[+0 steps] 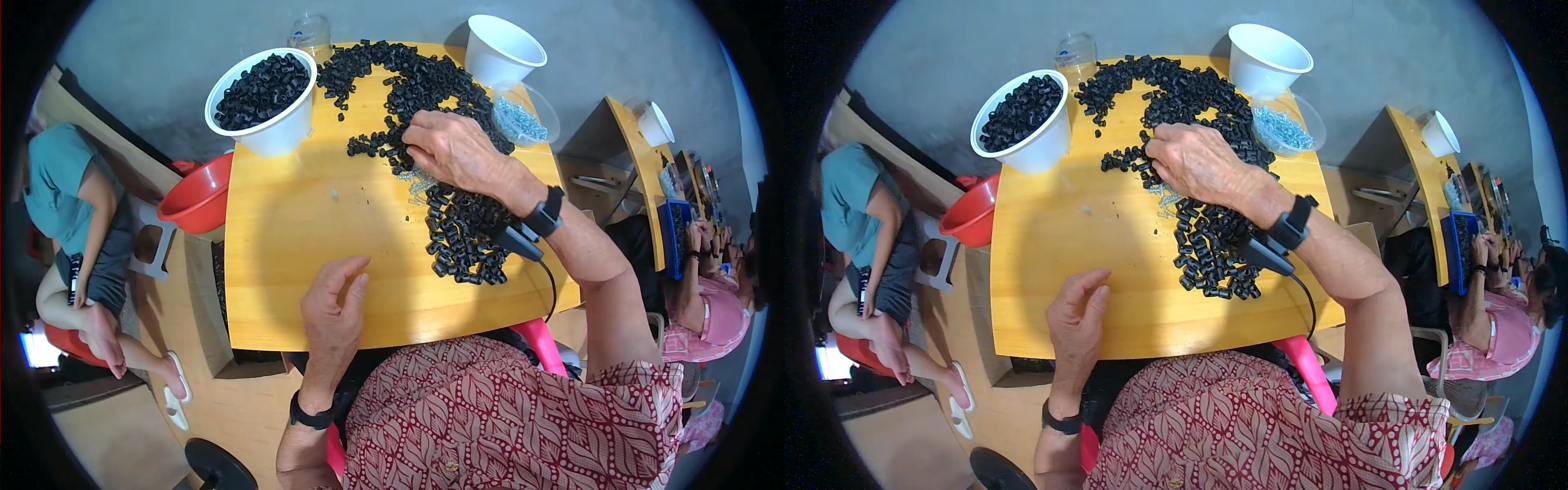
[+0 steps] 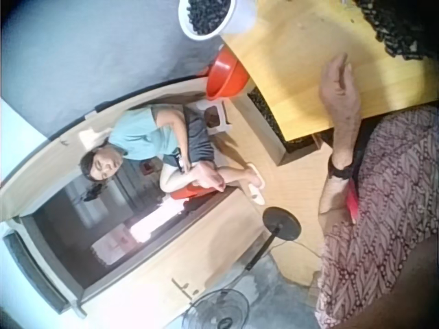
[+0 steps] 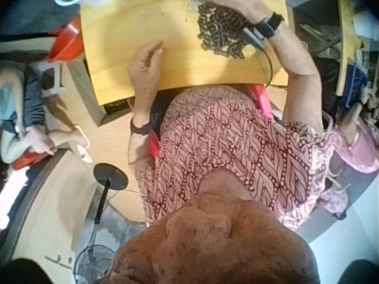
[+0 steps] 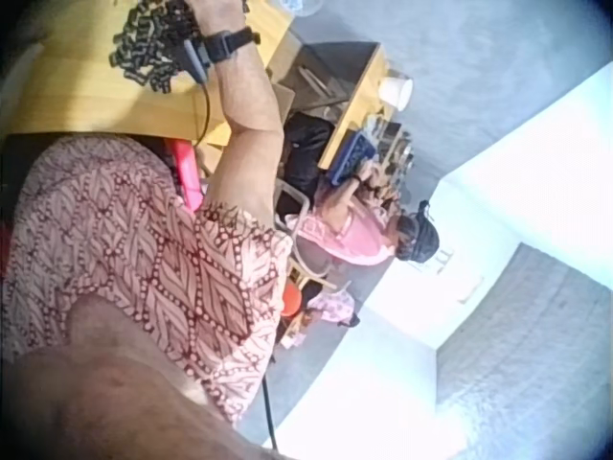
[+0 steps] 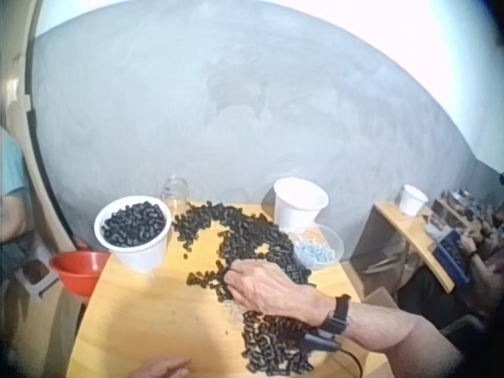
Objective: Manually assembling small black plastic components by joining two parts together.
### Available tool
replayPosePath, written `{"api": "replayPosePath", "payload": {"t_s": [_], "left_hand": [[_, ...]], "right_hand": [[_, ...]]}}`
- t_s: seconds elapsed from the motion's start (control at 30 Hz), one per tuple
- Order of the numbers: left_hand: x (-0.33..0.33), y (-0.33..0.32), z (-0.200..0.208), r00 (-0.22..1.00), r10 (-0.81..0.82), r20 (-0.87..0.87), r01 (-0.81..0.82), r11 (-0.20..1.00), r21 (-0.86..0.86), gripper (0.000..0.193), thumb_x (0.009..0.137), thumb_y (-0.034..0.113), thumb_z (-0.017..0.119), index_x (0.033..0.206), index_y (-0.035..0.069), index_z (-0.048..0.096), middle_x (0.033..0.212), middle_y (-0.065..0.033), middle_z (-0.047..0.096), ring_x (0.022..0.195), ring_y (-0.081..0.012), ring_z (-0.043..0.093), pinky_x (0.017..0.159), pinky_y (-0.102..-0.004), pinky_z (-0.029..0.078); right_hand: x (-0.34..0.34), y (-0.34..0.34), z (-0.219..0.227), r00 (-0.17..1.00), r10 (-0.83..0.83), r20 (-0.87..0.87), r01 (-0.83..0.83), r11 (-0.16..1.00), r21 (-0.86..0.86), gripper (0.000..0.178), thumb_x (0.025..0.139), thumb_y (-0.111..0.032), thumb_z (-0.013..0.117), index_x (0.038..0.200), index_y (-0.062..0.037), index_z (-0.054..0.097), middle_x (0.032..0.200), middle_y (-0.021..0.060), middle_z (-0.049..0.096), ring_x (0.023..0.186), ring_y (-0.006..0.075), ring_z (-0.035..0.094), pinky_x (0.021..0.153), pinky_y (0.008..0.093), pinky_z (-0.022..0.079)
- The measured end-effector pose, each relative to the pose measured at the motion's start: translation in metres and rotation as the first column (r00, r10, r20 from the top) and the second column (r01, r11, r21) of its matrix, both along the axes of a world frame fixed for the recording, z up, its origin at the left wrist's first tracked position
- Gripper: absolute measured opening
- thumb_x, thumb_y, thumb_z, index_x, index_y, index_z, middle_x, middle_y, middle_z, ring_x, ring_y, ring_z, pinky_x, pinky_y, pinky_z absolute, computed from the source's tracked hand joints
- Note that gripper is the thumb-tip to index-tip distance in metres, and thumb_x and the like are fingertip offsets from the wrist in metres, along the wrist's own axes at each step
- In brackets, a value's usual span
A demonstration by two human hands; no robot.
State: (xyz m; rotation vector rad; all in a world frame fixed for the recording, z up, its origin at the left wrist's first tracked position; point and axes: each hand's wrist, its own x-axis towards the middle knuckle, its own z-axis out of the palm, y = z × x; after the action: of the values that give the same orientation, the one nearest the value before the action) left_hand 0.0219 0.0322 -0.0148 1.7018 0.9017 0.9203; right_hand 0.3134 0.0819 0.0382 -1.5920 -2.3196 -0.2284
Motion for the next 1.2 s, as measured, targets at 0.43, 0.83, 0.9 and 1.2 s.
{"api": "replayPosePath", "payload": {"t_s": [0.43,0.83,0.9,1.2], "left_hand": [[0.005,-0.009,-0.014,0.999,0.043,0.014,-0.045,0.985,0.166,0.015,0.091,-0.002,0.066,0.106,0.000,0.068,0.104,-0.0159,0.070,0.095,-0.0296,0.070,0.082,-0.0342,0.056],[0.004,-0.008,-0.031,0.892,0.188,-0.411,0.106,0.797,0.594,0.024,0.085,0.007,0.069,0.108,0.000,0.068,0.123,-0.0224,0.062,0.111,-0.0405,0.062,0.094,-0.0464,0.051],[0.002,-0.011,-0.027,0.891,0.183,-0.417,0.125,0.783,0.609,0.025,0.086,0.009,0.069,0.109,0.000,0.068,0.123,-0.0239,0.062,0.110,-0.0404,0.062,0.093,-0.0460,0.051],[-0.001,-0.011,-0.028,0.893,0.172,-0.417,0.120,0.801,0.587,0.026,0.085,0.008,0.070,0.110,0.001,0.068,0.126,-0.0234,0.061,0.106,-0.0387,0.061,0.091,-0.0449,0.051]], "right_hand": [[-0.026,0.054,-0.028,1.000,0.011,0.001,-0.011,0.997,-0.079,0.014,0.085,-0.010,0.066,0.096,-0.0022,0.064,0.093,0.0124,0.063,0.095,0.0326,0.065,0.082,0.0440,0.054],[-0.020,0.041,-0.022,0.998,0.055,-0.031,-0.055,0.998,0.001,0.012,0.086,-0.012,0.066,0.093,-0.0023,0.065,0.090,0.0104,0.061,0.089,0.0309,0.063,0.079,0.0420,0.051],[-0.017,0.022,-0.005,0.997,0.069,-0.019,-0.068,0.998,0.017,0.011,0.087,-0.012,0.065,0.092,-0.0021,0.065,0.090,0.0109,0.060,0.086,0.0317,0.062,0.076,0.0424,0.051],[0.003,-0.042,0.003,0.988,-0.010,-0.154,0.007,1.000,-0.019,0.010,0.086,-0.009,0.067,0.091,-0.0005,0.066,0.089,0.0115,0.062,0.086,0.0323,0.064,0.078,0.0427,0.052]]}}
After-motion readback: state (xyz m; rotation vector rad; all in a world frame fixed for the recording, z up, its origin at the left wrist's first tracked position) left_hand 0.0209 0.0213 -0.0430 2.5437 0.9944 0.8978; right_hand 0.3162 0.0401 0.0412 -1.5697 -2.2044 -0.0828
